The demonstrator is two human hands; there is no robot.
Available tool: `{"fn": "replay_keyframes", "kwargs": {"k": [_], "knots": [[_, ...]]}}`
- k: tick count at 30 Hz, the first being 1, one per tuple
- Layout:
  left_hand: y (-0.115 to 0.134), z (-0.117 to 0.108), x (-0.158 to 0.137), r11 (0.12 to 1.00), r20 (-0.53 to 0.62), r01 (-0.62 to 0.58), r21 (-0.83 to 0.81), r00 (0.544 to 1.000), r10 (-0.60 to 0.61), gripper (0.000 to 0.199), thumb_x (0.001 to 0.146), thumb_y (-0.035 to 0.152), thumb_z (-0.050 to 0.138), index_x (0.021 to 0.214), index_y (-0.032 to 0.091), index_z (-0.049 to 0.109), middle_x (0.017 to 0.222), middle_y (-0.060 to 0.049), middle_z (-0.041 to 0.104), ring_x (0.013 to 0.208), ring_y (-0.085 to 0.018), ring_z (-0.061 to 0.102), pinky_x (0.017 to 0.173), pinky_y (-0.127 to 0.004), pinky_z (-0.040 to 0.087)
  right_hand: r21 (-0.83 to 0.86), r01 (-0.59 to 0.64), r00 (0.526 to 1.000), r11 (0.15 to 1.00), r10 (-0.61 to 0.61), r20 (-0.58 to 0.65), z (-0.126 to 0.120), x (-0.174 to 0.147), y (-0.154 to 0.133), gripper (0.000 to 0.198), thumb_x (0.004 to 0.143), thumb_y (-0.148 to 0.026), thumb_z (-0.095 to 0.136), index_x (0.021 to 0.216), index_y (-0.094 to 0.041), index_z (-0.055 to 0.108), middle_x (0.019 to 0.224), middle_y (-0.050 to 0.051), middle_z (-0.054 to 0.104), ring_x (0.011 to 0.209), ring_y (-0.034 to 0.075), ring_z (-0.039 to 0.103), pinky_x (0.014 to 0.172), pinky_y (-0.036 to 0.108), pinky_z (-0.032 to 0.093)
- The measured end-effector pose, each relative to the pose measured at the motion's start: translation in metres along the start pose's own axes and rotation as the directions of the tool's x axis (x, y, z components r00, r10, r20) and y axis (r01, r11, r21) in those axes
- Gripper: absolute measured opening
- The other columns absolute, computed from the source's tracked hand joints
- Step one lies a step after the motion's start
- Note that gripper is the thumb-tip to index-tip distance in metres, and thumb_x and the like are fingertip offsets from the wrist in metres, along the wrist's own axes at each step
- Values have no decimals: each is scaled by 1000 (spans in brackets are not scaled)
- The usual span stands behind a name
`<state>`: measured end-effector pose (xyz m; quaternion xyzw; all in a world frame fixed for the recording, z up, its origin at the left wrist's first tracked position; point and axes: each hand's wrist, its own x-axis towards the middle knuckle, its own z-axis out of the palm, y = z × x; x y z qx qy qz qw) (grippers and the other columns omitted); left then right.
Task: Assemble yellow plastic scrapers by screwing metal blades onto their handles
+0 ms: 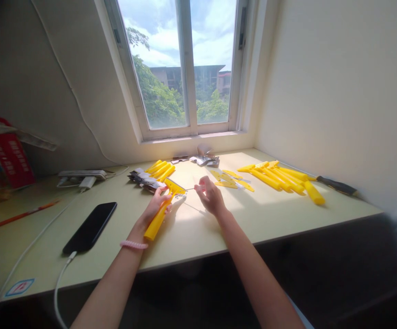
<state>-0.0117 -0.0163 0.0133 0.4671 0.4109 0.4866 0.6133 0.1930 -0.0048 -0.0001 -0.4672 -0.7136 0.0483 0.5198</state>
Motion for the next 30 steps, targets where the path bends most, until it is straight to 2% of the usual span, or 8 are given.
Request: {"fn": "replay_keyframes", "kwargs": {"k": [2,6,12,17,21,24,30], "knots": [[0,0,0,1000,-17,6,-4,1000,-6,46,72,17,55,114,21,34,65,3,50,41,-6,47,38,-16,33,-33,17,1000,999,-17,6,-1,0,0,11,85,-32,46,84,-21,43,78,3,59,66,16,57,57,26,43],[0,0,0,1000,4,1,-15,1000,-1,48,71,18,55,115,20,35,63,4,49,41,-7,46,38,-16,32,32,43,999,999,-43,-6,-1,1,0,11,85,-30,47,80,-21,43,74,2,57,67,15,57,59,26,43],[-3,-2,3,1000,32,-22,12,999,22,46,73,19,54,114,20,34,59,5,48,40,-7,45,38,-17,32,136,-10,1000,991,13,-23,0,1,3,17,85,-34,50,74,-21,46,67,2,62,65,16,61,58,26,45],[-3,-3,5,1000,25,-19,17,1000,18,46,73,19,54,114,20,33,64,3,51,40,-6,45,37,-17,32,105,-26,1000,994,28,-13,0,0,3,18,85,-36,50,75,-20,49,66,2,63,62,16,60,56,25,45],[-2,-2,3,1000,8,-15,2,1000,15,48,73,19,54,115,21,32,65,3,50,41,-6,46,38,-17,33,33,19,1000,999,-19,-2,0,1,0,16,85,-36,49,82,-20,49,73,3,61,62,15,58,56,26,45],[-1,-1,1,1000,21,-24,-4,999,24,49,72,20,55,116,20,32,64,4,50,40,-6,45,38,-17,32,59,46,999,997,-44,-30,0,1,0,17,85,-36,49,78,-20,48,73,3,59,67,16,59,58,26,46],[-1,0,1,1000,18,-31,-6,999,31,51,71,21,57,116,21,33,63,4,47,41,-7,45,38,-18,32,63,-15,995,998,21,-98,2,1,4,24,81,-40,53,70,-20,51,64,2,60,59,15,57,54,26,46]]}}
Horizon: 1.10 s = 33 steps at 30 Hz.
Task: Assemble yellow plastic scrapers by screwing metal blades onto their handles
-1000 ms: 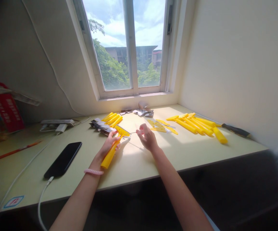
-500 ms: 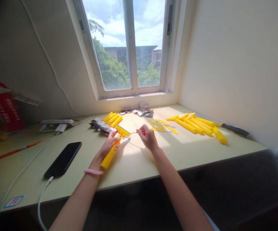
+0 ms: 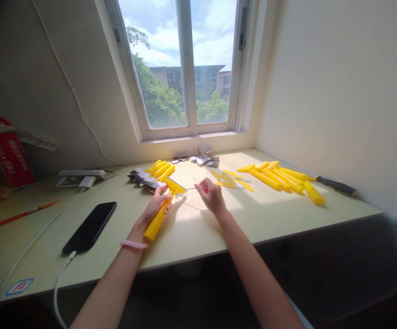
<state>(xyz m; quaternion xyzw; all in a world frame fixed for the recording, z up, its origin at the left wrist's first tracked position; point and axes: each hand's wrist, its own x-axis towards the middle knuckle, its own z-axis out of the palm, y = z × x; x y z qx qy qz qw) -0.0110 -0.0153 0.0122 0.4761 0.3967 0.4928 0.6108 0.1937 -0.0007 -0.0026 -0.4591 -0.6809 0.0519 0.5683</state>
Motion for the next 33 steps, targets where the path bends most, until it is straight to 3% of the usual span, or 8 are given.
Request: {"fn": "replay_keyframes", "kwargs": {"k": [10,16,23,33], "knots": [[-3,-1,5,1000,-14,-22,-1,1000,22,46,73,19,53,114,22,32,65,4,48,40,-6,44,37,-17,31,37,36,997,999,-38,74,-2,0,-7,18,84,-36,50,77,-19,51,72,3,60,66,16,59,57,26,46],[-2,1,3,1000,-16,-11,27,1000,12,46,72,18,54,113,21,33,65,3,49,40,-7,46,37,-17,32,13,-4,999,1000,3,40,-1,-1,-3,27,81,-41,53,66,-19,52,56,0,54,55,13,53,52,24,44],[0,1,3,1000,-31,-21,6,999,21,45,72,18,55,112,21,34,66,2,50,40,-6,45,37,-16,32,45,-26,999,999,25,36,0,0,-2,28,80,-44,54,68,-20,55,55,-1,56,55,13,54,51,23,44],[-2,2,1,1000,-15,-28,11,999,28,44,71,18,57,110,22,37,63,4,50,40,-7,47,36,-17,34,15,-93,993,996,92,80,-1,1,-1,35,81,-48,51,62,-19,53,43,-5,45,41,9,41,46,22,35]]}}
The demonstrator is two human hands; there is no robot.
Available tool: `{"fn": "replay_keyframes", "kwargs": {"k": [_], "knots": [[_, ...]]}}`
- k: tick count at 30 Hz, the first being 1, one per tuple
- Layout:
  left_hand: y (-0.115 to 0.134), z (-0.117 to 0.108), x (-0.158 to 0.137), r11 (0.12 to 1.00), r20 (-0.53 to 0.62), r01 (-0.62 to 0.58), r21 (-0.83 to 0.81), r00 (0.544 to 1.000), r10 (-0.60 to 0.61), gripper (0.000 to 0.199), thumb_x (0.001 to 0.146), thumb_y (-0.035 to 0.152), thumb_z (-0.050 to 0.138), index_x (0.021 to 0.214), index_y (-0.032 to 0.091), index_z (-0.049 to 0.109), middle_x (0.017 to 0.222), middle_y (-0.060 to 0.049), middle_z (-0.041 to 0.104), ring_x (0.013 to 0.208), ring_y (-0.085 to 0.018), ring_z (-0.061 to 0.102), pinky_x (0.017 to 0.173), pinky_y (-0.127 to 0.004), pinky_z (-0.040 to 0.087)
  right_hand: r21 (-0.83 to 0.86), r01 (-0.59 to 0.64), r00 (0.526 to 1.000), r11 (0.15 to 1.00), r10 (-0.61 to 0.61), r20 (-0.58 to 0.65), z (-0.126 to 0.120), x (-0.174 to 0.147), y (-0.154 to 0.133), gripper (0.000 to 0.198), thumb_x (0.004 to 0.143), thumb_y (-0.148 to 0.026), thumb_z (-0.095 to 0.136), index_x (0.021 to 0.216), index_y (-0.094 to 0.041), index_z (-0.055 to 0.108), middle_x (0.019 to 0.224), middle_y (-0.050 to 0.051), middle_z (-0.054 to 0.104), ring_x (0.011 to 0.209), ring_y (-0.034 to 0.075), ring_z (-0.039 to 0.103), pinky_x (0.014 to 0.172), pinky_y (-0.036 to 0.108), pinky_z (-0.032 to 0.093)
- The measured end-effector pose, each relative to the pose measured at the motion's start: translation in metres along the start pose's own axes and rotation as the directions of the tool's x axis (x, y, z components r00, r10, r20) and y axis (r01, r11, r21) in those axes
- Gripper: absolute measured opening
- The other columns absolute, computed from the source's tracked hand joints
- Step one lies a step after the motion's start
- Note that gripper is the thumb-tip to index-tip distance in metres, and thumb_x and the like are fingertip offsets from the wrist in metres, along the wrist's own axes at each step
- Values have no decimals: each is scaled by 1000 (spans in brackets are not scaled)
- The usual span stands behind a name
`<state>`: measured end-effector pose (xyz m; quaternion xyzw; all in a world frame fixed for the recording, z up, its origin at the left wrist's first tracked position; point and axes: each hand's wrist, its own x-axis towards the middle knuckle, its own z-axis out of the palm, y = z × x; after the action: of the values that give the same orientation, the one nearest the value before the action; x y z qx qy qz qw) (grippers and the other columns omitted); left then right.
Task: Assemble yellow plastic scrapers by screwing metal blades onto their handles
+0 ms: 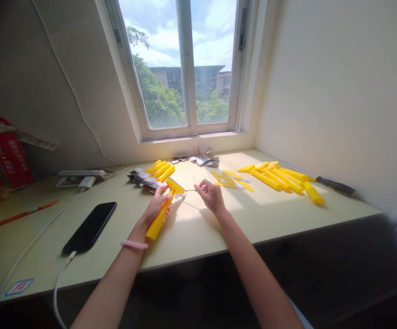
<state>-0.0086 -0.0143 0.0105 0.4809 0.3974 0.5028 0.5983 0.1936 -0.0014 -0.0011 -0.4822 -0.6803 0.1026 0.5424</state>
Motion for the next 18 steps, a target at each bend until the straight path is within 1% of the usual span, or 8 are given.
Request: {"fn": "replay_keyframes", "kwargs": {"k": [2,4,6,8,13,16,18], "knots": [[1,0,0,1000,-3,-10,3,1000,10,44,71,18,56,110,22,36,62,4,49,40,-7,47,36,-17,34,21,-18,999,1000,17,44,0,1,0,34,81,-49,50,66,-19,53,46,-5,47,43,10,43,47,22,36],[1,-1,0,1000,-11,-14,8,1000,14,44,71,19,56,111,22,36,62,5,49,40,-7,46,36,-17,34,32,-7,997,999,4,78,0,1,2,31,80,-49,52,71,-20,53,54,-3,53,50,11,49,49,22,39],[-1,-2,2,1000,-14,-17,10,1000,17,46,71,19,57,111,22,36,64,4,50,39,-7,46,36,-16,33,22,26,996,999,-28,85,0,1,3,27,78,-47,55,75,-20,52,63,-1,57,58,13,54,53,24,43],[-3,-5,3,1000,-2,-15,12,1000,15,46,70,20,58,112,22,37,66,3,51,40,-6,47,36,-16,33,13,44,996,999,-44,78,0,1,6,25,79,-45,54,76,-20,51,66,0,58,62,14,56,56,25,44],[-7,-6,3,998,17,-39,39,999,38,45,71,22,58,111,22,38,68,4,51,41,-7,48,37,-18,35,-13,9,998,1000,-8,58,0,1,11,26,77,-45,58,73,-19,55,63,0,59,60,15,56,55,26,44],[-3,-3,0,998,3,-44,41,999,43,44,71,21,58,109,22,37,68,4,50,39,-7,47,36,-17,34,-56,-19,1000,998,20,19,1,1,9,27,75,-45,61,71,-19,57,60,1,59,59,15,57,56,26,44],[-1,0,0,998,-13,-49,30,999,50,43,71,21,58,109,22,37,69,4,51,39,-6,46,36,-18,33,-50,-27,1000,998,27,-7,2,2,7,27,75,-45,61,71,-19,58,60,1,61,60,16,58,57,26,44]]}}
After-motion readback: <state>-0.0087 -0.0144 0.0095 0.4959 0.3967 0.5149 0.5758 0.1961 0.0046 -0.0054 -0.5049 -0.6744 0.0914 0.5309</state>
